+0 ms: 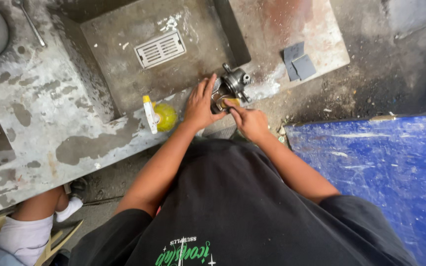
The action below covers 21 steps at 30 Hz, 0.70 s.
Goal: The person scrubs a small metal part with a yellow sponge over a concrete sink, repeatedly turning the part to reach different surfaces. The person rinses the part under running water and continues scrubbing with the sponge before the clip ends.
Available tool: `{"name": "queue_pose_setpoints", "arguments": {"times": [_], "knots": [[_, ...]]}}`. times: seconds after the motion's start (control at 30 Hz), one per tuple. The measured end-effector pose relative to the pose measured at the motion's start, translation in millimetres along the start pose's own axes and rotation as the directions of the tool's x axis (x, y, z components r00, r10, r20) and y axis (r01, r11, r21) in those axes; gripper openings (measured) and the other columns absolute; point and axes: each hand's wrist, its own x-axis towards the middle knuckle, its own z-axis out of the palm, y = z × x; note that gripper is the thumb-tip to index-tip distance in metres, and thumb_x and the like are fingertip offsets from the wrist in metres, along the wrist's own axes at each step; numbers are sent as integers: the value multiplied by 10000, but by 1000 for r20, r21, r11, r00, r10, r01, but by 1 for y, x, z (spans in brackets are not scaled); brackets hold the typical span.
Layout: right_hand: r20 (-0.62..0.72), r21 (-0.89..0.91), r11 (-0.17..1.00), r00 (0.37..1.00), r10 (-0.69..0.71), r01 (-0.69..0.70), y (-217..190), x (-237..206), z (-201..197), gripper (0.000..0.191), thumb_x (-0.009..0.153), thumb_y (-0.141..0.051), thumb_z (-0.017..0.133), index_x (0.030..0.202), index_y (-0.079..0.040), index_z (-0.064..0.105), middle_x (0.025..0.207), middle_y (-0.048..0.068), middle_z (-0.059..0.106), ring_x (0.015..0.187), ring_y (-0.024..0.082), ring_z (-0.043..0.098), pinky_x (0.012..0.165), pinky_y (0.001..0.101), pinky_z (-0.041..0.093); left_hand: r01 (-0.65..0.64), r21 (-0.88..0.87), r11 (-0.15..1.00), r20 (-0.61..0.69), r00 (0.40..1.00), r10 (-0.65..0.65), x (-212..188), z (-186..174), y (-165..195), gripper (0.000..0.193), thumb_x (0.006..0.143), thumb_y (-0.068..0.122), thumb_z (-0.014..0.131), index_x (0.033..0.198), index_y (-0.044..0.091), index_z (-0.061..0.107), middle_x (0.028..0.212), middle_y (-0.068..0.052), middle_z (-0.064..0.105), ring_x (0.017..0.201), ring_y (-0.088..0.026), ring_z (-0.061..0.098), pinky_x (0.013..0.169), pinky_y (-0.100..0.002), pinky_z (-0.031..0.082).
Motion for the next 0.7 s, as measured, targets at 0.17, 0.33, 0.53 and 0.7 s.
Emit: {"name": "queue_pose_setpoints", "arguments": {"times": [0.17,0.33,0.53,0.7], "knots": [[-39,135,988,996,82,-76,1,-1,-2,374,1040,-329,568,1406,-306,640,653,208,641,603,416,649,616,491,537,-9,16,1000,-22,1000,9,-1,3,-1,1294,646,388,947,1633,191,135,1523,-224,407,1389,-430,430,1170,-501,358],[-7,16,1000,1000,14,-14,3,-4,0,365,1015,-339,586,1373,-329,658,636,196,657,603,414,661,602,504,530,-14,9,1000,-16,1000,14,-2,5,0,1305,618,399,954,1618,189,142,1513,-229,407,1388,-435,421,1165,-503,349],[-55,62,998,998,7,-3,4,-5,0,353,1022,-339,592,1368,-324,663,697,205,665,624,425,655,591,506,528,12,-8,1000,11,1000,-12,-1,4,2,1300,623,387,944,1625,175,142,1530,-238,396,1401,-442,411,1173,-506,347],[-21,25,998,998,66,-65,6,-7,-1,355,1023,-351,577,1369,-347,655,642,201,648,590,414,654,576,504,525,4,3,1000,3,1000,-4,2,5,3,1284,641,414,944,1616,173,144,1518,-241,390,1390,-447,409,1163,-514,339]]}}
